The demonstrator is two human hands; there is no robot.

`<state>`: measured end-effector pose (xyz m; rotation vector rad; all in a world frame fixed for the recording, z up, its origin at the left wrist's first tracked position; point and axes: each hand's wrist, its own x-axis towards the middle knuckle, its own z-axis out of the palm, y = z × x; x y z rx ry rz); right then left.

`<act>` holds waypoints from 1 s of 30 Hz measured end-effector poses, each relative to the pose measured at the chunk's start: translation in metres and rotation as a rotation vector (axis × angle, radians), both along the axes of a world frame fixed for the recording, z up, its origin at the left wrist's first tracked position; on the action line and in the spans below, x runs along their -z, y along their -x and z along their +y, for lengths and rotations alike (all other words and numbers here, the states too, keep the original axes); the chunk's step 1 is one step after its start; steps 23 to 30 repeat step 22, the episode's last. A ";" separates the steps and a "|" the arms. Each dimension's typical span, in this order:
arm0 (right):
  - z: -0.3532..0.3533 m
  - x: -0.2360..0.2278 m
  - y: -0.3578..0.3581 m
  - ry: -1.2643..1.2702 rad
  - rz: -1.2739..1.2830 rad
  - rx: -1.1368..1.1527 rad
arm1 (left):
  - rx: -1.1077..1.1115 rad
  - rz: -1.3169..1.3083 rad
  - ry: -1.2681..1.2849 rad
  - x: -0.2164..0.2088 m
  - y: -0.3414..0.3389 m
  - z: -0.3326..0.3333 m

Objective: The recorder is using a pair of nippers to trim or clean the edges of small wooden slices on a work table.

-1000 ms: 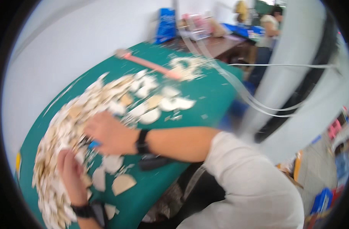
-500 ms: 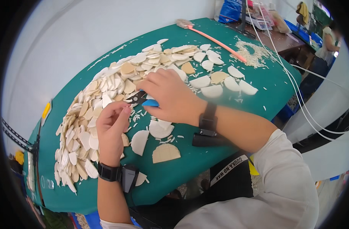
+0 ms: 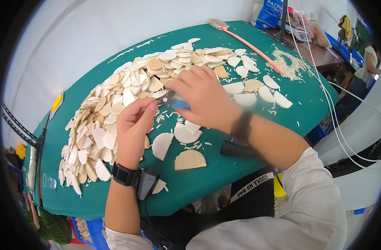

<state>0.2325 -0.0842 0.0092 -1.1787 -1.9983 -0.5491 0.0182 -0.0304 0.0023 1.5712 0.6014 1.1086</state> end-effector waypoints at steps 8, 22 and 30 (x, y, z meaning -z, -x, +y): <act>-0.001 -0.001 0.001 0.001 -0.040 0.036 | -0.008 -0.015 -0.001 0.000 0.000 0.000; -0.002 0.000 0.002 0.001 -0.123 0.097 | 0.015 0.082 -0.003 -0.004 0.004 0.003; -0.002 0.000 0.002 0.001 -0.123 0.097 | 0.015 0.082 -0.003 -0.004 0.004 0.003</act>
